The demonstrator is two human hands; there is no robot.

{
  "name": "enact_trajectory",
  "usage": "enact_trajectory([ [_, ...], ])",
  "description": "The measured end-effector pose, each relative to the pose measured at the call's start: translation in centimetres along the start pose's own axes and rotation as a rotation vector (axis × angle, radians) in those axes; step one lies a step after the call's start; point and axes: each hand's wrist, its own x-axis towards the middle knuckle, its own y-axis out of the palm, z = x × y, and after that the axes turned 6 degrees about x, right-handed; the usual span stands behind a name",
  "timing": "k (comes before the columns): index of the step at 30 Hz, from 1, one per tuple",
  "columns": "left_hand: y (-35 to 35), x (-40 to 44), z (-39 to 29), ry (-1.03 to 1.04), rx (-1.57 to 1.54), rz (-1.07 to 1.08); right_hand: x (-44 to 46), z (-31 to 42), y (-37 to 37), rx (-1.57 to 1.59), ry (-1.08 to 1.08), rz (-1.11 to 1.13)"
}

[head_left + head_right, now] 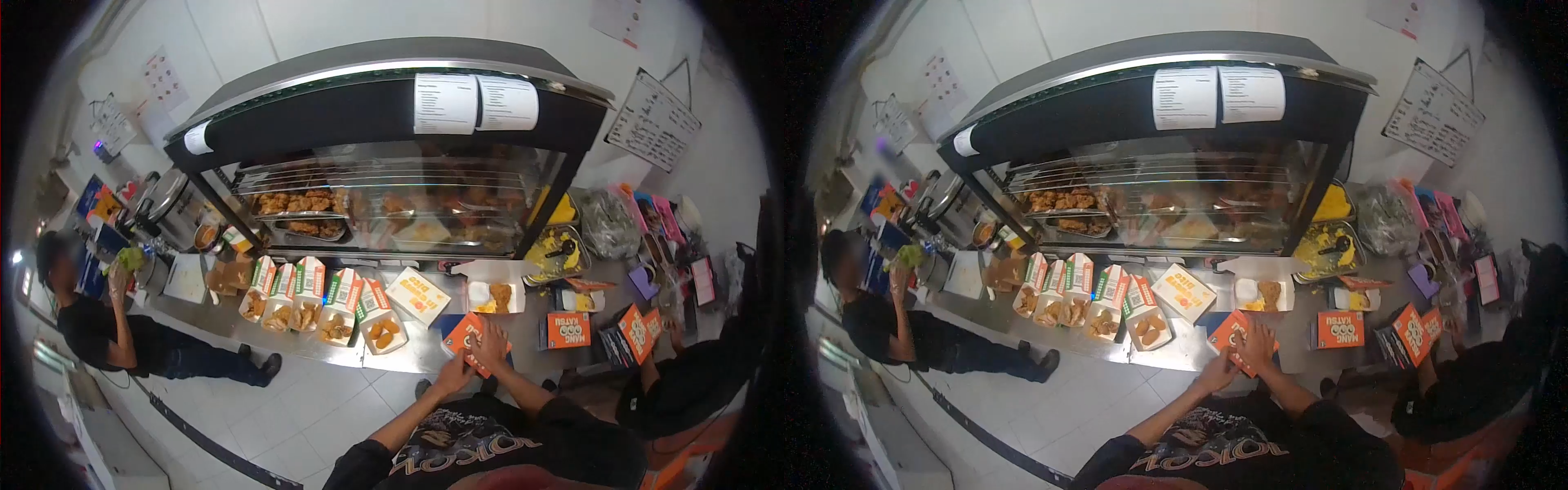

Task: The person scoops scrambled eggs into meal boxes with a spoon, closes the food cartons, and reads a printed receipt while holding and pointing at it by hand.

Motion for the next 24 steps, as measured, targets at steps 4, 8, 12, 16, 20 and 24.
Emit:
enact_trajectory([
  [4, -3.9, 0.0, -3.3, 0.131, 0.607, -0.198, 0.8, -0.9, -1.3, 0.027, -0.234, 0.115],
  [8, -3.6, 0.9, -4.4, 0.313, 0.980, -0.157, 2.0, -3.1, -1.2, 0.177, -0.381, 0.274],
  [12, -2.3, 2.1, -2.7, 0.328, 0.860, -0.219, -0.5, -4.4, -3.9, 0.015, -0.347, 0.021],
  [16, -2.8, 2.7, -3.3, 0.312, 0.910, -0.175, -2.6, -3.6, -6.1, 0.057, -0.309, -0.038],
  [20, -3.0, 3.1, -3.9, 0.267, 0.861, -0.141, -2.2, -4.2, -4.5, 0.111, -0.182, -0.047],
  [24, -2.3, 3.1, -3.0, 0.301, 0.814, -0.258, -1.3, -4.3, -3.5, 0.016, -0.145, -0.089],
])
